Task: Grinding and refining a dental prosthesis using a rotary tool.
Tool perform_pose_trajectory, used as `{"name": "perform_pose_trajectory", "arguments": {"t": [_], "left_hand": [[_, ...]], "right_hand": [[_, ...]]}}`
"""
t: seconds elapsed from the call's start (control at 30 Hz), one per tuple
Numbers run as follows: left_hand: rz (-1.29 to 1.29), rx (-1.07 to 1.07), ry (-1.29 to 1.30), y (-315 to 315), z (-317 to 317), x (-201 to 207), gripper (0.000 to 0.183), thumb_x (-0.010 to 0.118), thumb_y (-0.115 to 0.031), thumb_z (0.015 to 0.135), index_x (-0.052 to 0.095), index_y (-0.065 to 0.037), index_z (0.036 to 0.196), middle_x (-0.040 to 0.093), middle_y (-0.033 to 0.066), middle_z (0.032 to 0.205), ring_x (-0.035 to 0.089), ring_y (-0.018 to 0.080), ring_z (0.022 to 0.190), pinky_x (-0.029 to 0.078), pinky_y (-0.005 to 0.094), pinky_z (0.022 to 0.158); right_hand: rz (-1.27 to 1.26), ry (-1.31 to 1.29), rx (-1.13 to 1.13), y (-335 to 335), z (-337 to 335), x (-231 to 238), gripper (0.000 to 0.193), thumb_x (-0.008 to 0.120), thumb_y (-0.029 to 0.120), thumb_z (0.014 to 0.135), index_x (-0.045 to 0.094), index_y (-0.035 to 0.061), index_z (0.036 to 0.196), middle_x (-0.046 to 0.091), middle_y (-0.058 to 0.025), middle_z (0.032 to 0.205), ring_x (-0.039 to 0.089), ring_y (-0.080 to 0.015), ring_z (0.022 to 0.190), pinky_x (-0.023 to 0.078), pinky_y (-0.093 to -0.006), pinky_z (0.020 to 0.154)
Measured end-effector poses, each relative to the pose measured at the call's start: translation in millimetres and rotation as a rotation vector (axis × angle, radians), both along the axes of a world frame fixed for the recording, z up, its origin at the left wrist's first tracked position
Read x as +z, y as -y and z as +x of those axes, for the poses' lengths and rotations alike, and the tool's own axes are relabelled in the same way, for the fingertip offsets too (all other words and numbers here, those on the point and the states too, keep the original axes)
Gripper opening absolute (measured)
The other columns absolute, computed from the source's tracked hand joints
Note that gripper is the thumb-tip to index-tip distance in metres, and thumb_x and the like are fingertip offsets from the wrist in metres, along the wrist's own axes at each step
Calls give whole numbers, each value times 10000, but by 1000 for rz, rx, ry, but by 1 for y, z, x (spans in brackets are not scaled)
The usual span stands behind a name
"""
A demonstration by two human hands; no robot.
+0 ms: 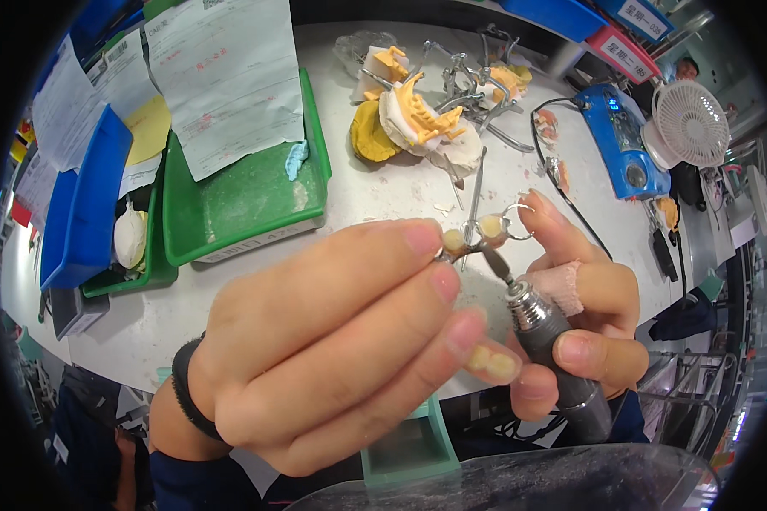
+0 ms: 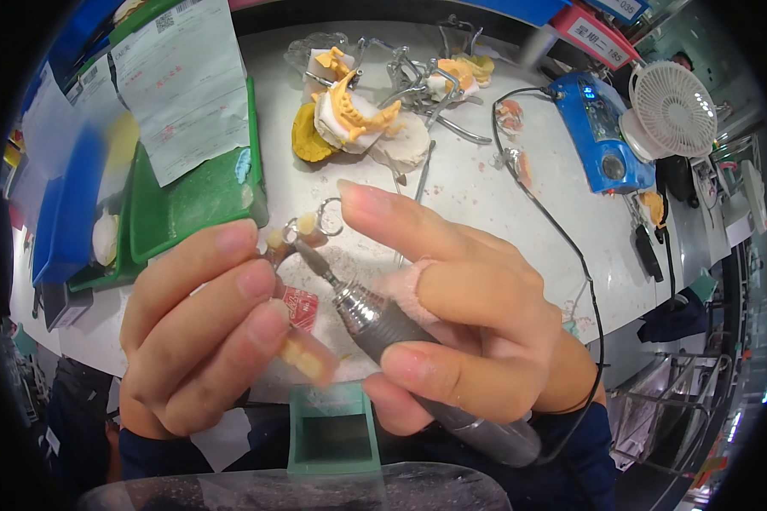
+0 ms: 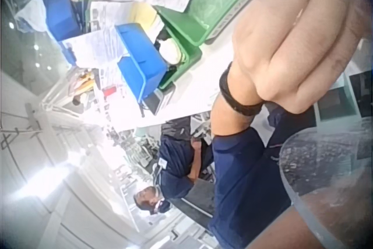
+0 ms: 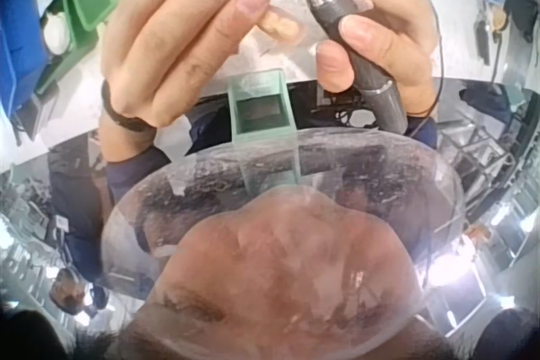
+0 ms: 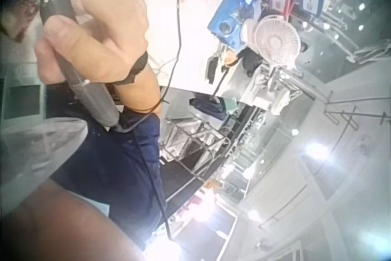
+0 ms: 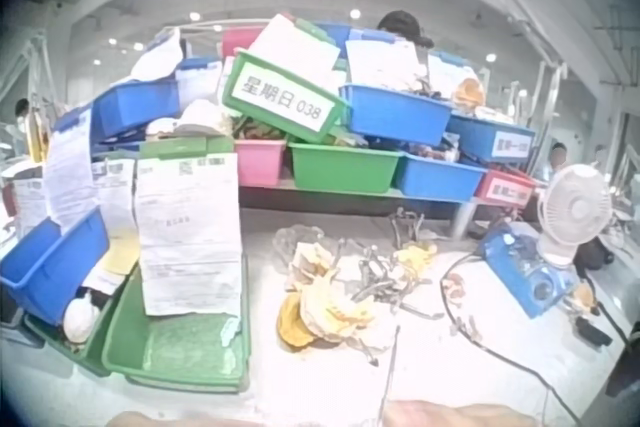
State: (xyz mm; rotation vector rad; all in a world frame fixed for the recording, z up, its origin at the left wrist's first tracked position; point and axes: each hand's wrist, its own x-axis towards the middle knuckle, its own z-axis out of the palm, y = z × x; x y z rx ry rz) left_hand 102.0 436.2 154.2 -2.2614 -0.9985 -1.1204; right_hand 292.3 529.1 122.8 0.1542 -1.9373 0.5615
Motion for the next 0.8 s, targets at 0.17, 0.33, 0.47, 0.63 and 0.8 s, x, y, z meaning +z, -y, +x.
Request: {"name": "perform_pose_trajectory", "arguments": {"t": [0.17,0.33,0.47,0.63,0.8], "left_hand": [[-11,-20,6,-1,-1,-2,403,742,-124,679,546,7,1006,581,135,962,606,327,899,568,370,732],[-21,-29,-36,3,-3,0,419,742,-127,679,541,6,1021,577,139,968,604,335,900,570,369,722],[-35,-31,37,2,0,-1,437,746,-152,671,530,13,1013,576,145,964,606,340,896,568,370,717],[-101,-19,20,3,-2,2,460,741,-198,682,508,22,1012,576,162,956,614,350,873,563,378,703],[-141,-25,122,4,0,3,464,725,-227,704,493,24,1018,577,171,952,614,365,867,549,401,723]], "right_hand": [[-35,-19,8,1,-1,-1,283,521,263,884,438,133,1121,476,-179,901,495,-494,1036,466,-540,866],[-63,-48,34,2,-1,0,293,525,268,880,440,126,1123,480,-172,890,502,-494,1022,458,-536,872],[-27,-25,-1,3,-1,2,299,531,271,877,438,123,1120,479,-178,884,513,-492,1007,448,-541,879],[-25,-49,-31,4,-2,-1,301,535,269,874,438,117,1115,477,-182,883,515,-499,1003,444,-541,884],[-28,-16,-46,5,-1,2,307,547,276,865,441,130,1114,474,-185,902,495,-502,1041,442,-548,893]]}}
